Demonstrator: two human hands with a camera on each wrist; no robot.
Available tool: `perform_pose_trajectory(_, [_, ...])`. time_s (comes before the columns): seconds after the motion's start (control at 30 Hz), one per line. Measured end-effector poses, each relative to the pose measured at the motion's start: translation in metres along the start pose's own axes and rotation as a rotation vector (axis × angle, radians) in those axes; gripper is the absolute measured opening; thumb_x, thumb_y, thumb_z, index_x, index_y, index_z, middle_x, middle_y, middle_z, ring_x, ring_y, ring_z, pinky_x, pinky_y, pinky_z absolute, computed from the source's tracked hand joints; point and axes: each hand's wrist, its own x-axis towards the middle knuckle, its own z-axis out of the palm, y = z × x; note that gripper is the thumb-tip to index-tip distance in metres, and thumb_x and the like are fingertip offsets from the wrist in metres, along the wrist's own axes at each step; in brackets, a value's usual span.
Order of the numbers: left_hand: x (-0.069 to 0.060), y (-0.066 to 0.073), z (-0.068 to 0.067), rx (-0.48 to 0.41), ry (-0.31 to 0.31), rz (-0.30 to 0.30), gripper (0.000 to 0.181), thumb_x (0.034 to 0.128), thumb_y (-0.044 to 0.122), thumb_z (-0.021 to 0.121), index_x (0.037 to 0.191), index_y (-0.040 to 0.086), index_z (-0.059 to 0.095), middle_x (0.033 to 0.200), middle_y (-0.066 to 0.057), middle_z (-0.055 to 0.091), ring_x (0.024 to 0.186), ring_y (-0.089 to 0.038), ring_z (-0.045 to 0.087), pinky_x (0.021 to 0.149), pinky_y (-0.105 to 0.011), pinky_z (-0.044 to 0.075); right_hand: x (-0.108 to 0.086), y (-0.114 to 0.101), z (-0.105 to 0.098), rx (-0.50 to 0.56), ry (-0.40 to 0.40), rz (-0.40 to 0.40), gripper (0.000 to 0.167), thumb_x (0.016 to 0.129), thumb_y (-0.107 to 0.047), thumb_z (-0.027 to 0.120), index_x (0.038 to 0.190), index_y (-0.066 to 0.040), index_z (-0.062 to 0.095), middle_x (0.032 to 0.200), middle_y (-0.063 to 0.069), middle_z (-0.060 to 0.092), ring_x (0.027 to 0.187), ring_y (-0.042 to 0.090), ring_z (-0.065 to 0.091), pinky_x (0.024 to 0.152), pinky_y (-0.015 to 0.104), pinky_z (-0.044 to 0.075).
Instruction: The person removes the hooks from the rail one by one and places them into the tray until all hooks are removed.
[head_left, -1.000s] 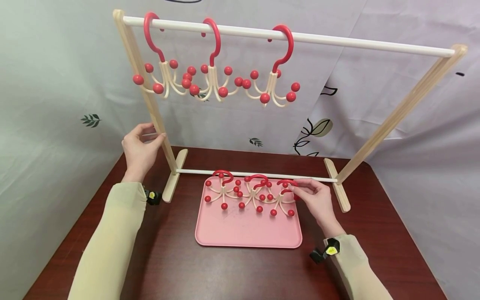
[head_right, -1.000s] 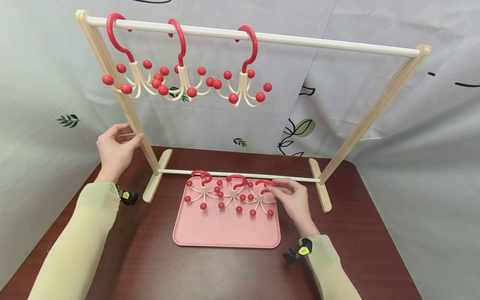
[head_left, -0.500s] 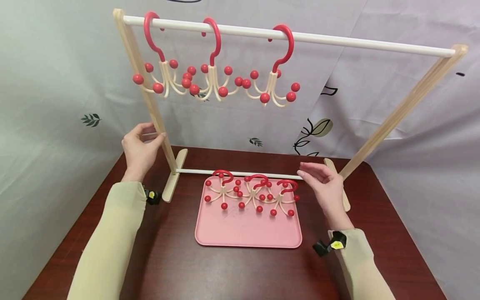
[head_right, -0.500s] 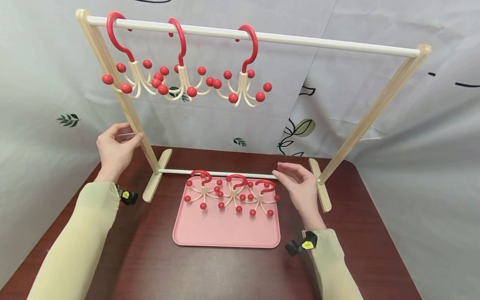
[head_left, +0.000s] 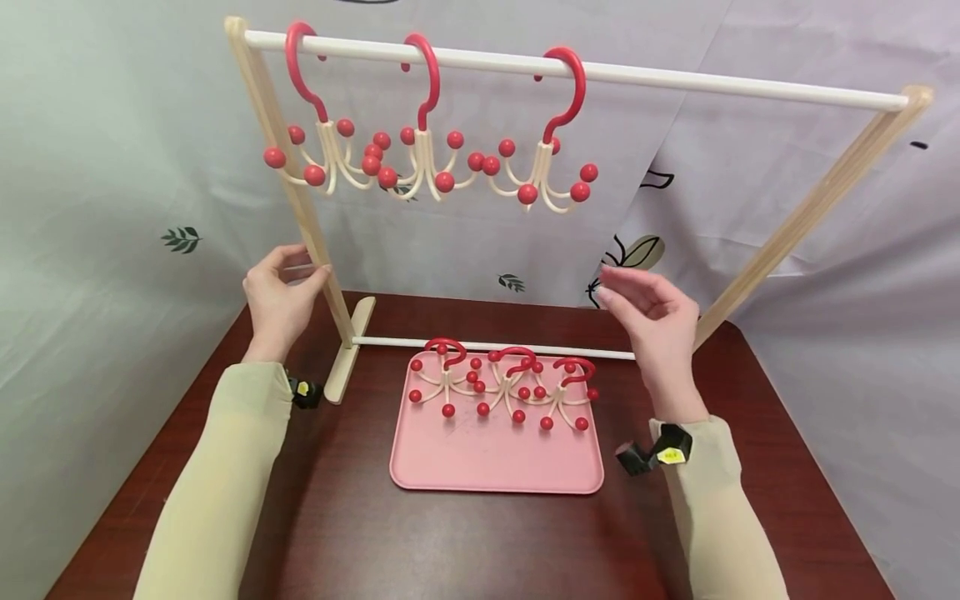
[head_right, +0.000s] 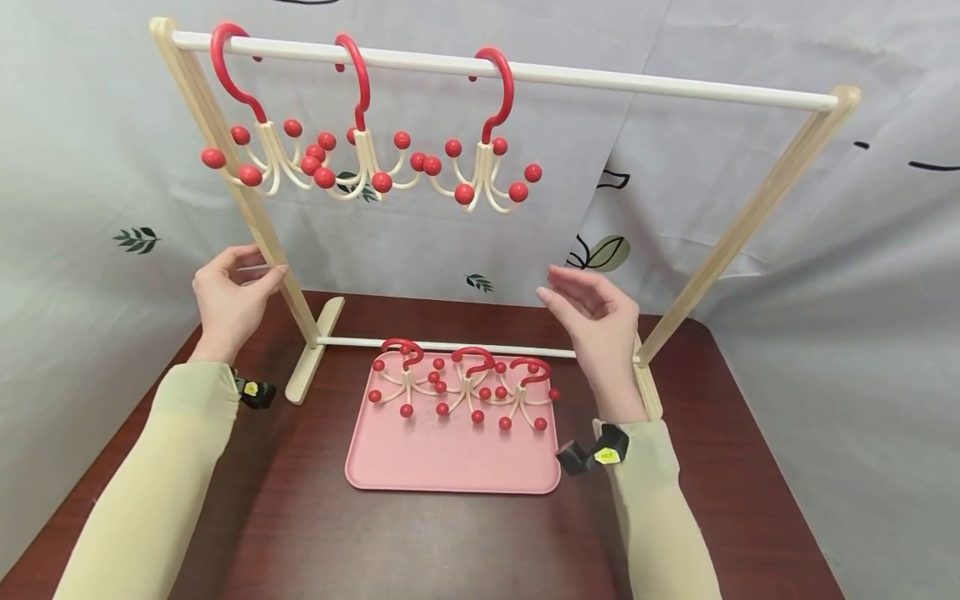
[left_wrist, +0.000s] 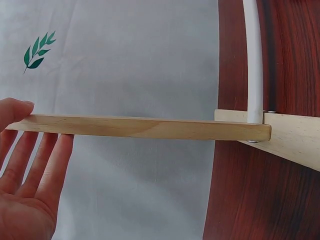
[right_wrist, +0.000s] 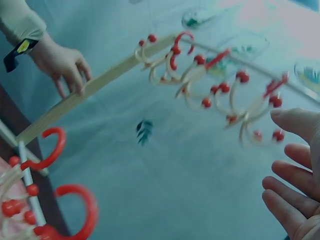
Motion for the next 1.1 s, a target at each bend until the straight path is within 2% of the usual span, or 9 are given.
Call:
perform_pose_trajectory(0.17, [0.000,0.001,-0.001,0.002,0.002,-0.006,0.037,0.0900,0.023,0.079,0.124,0.009,0.072,0.116,-0.008,0.071,0.099,-0.015,0.070,0.088,-0.029,0.058,0.022,-0.031,0.014,0.053,-0.029,-0.080,0.033,0.082,0.007,0.082,0.114,0.008,0.073,0.111,0.020,0.073,0.102,0.028,0.071,0.088,0.029,0.058])
perform_pose_trajectory(0.4, [0.001,0.001,-0.003,0.009,0.004,-0.019,0.038,0.0903,0.024,0.079,0.124,0.010,0.072,0.116,-0.008,0.071,0.098,-0.014,0.070,0.087,-0.029,0.058,0.052,-0.070,0.039,0.072,-0.053,-0.165,0.034,0.083,0.003,0.082,0.115,0.005,0.074,0.115,0.022,0.071,0.107,0.031,0.069,0.094,0.036,0.056])
perform_pose_trajectory(0.53, [0.000,0.000,-0.002,0.008,0.001,-0.017,0.038,0.0903,0.024,0.079,0.125,0.010,0.072,0.116,-0.008,0.071,0.098,-0.014,0.070,0.088,-0.029,0.058,0.066,-0.086,0.052,0.103,-0.037,-0.144,0.033,0.081,0.001,0.084,0.113,0.002,0.075,0.115,0.020,0.071,0.109,0.030,0.068,0.098,0.036,0.054])
perform_pose_trajectory(0.83, [0.000,0.001,0.000,0.000,-0.002,-0.013,0.037,0.0900,0.024,0.079,0.124,0.010,0.072,0.116,-0.007,0.071,0.098,-0.013,0.070,0.087,-0.028,0.058,0.091,-0.099,0.076,0.082,-0.039,-0.104,0.031,0.081,-0.001,0.084,0.111,-0.001,0.076,0.113,0.015,0.073,0.109,0.024,0.069,0.099,0.033,0.053])
perform_pose_trajectory(1.1, [0.000,0.003,0.001,-0.010,0.013,0.017,0.034,0.0895,0.017,0.079,0.121,0.007,0.073,0.114,-0.007,0.072,0.095,-0.012,0.070,0.085,-0.026,0.058,0.100,-0.105,0.095,0.000,-0.020,-0.091,0.033,0.079,-0.006,0.088,0.110,-0.003,0.077,0.109,0.012,0.074,0.105,0.019,0.071,0.092,0.029,0.055])
